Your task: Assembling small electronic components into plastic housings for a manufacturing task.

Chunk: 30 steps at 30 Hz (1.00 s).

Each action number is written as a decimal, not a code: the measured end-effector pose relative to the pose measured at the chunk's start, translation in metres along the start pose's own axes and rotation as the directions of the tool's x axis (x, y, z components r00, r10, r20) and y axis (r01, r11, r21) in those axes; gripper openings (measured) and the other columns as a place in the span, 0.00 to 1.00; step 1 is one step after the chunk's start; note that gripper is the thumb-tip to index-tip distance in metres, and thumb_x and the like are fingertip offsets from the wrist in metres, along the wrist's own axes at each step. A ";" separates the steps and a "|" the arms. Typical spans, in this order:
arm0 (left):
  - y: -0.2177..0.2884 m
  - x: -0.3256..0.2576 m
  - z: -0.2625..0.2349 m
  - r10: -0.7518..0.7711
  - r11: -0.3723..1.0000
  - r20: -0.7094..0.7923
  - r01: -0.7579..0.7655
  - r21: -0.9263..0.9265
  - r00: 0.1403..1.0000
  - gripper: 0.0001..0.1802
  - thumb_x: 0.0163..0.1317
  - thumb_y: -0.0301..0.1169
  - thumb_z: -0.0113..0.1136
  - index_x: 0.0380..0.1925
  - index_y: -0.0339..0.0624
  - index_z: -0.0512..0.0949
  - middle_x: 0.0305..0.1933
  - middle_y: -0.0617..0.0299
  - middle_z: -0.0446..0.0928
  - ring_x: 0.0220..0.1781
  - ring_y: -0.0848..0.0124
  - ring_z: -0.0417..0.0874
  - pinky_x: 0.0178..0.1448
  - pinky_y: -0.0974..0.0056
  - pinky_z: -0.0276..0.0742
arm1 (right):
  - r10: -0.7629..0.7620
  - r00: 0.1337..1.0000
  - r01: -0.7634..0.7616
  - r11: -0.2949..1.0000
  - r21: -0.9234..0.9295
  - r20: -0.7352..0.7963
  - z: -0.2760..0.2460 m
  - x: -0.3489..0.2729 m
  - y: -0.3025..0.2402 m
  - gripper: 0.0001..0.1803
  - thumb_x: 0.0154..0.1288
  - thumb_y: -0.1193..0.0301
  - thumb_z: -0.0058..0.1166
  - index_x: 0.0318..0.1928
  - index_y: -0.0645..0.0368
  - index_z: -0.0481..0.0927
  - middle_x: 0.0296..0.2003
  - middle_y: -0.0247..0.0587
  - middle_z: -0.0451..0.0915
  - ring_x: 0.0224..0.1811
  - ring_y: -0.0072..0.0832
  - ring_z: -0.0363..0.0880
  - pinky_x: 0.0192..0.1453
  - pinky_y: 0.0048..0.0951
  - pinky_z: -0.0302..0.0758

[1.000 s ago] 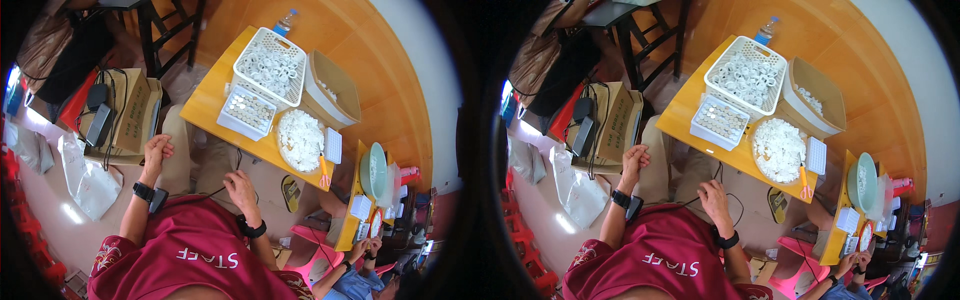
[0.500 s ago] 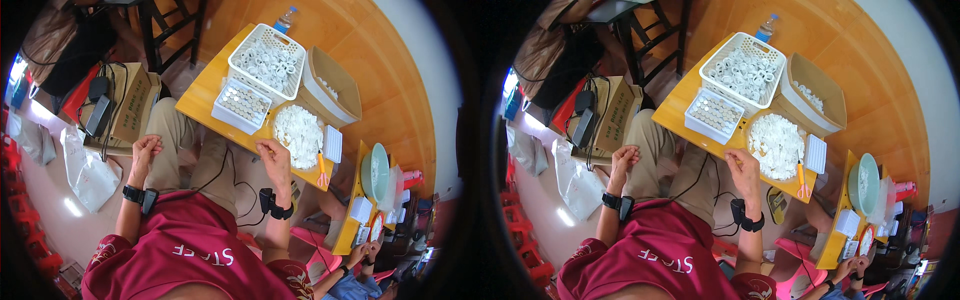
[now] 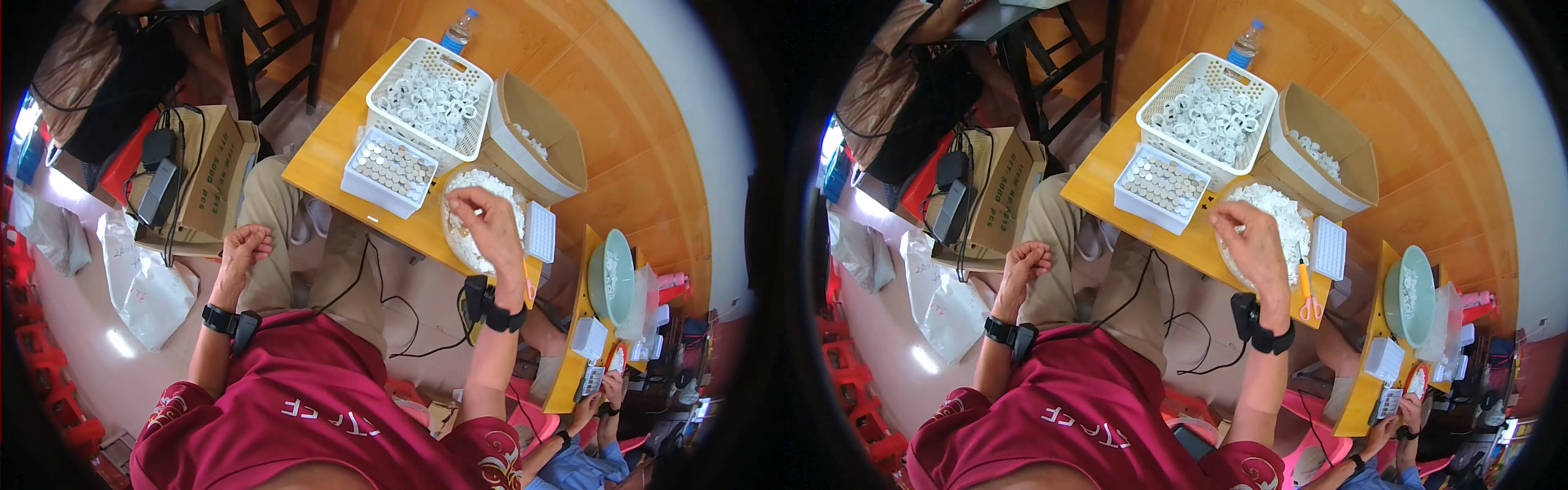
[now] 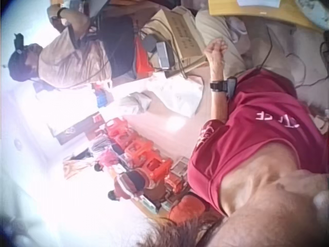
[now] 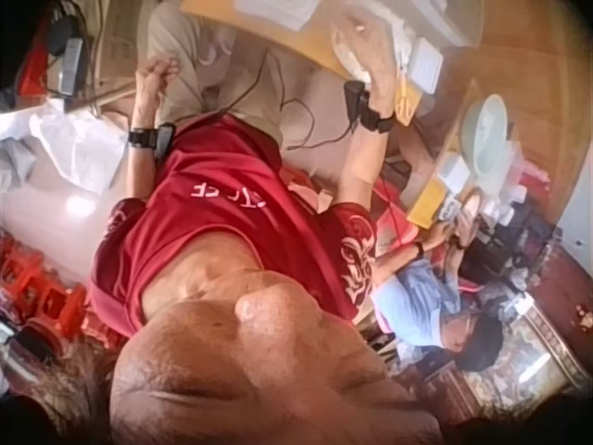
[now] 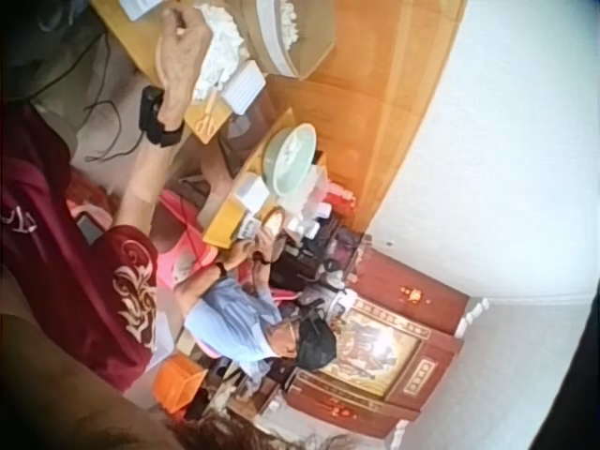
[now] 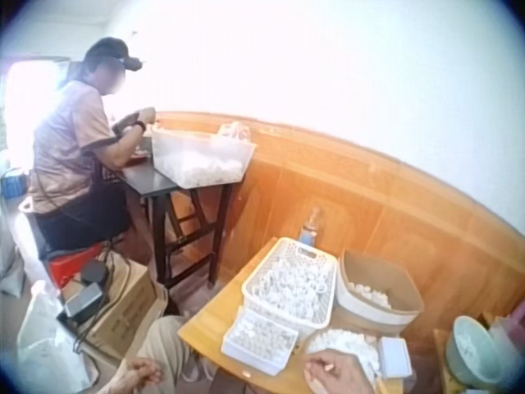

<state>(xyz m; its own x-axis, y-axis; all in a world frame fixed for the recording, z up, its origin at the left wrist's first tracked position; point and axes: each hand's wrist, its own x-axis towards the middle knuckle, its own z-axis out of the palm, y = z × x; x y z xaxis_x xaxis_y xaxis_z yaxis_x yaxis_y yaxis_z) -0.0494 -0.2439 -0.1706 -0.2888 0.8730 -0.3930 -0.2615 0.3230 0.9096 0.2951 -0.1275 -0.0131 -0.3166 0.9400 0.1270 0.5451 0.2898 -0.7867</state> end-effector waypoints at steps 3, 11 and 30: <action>-0.002 0.004 -0.005 0.017 1.000 0.034 -0.017 -0.007 0.999 0.09 0.61 0.31 0.52 0.36 0.38 0.77 0.30 0.64 0.77 0.27 0.80 0.76 0.32 0.77 0.72 | -0.008 1.000 0.008 1.000 -0.005 -0.011 -0.004 0.028 -0.011 0.10 0.55 0.71 0.52 0.33 0.67 0.78 0.25 0.45 0.78 0.27 0.27 0.76 0.34 0.26 0.71; -0.022 0.022 -0.011 0.010 1.000 0.130 -0.011 0.000 0.991 0.09 0.61 0.31 0.52 0.35 0.38 0.77 0.31 0.64 0.77 0.29 0.80 0.76 0.33 0.76 0.73 | -0.154 0.970 0.083 0.936 -0.341 -0.186 0.026 0.123 0.003 0.12 0.51 0.70 0.53 0.34 0.66 0.79 0.21 0.47 0.78 0.26 0.34 0.77 0.33 0.31 0.71; -0.069 0.111 0.141 -0.146 0.985 0.297 0.110 0.133 0.944 0.08 0.62 0.25 0.49 0.38 0.35 0.75 0.32 0.60 0.76 0.30 0.73 0.79 0.36 0.71 0.78 | 0.115 0.981 -0.186 0.798 -0.573 -0.157 -0.006 0.216 0.109 0.12 0.49 0.73 0.47 0.34 0.65 0.78 0.36 0.56 0.79 0.41 0.46 0.78 0.44 0.38 0.75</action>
<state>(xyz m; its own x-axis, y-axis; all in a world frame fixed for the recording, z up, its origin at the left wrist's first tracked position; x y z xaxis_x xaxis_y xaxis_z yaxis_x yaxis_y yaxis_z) 0.0665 -0.1172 -0.2577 0.0395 0.8854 -0.4631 -0.1671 0.4628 0.8706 0.2905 0.1078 -0.0681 -0.1255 0.9837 0.1292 0.9389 0.1598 -0.3048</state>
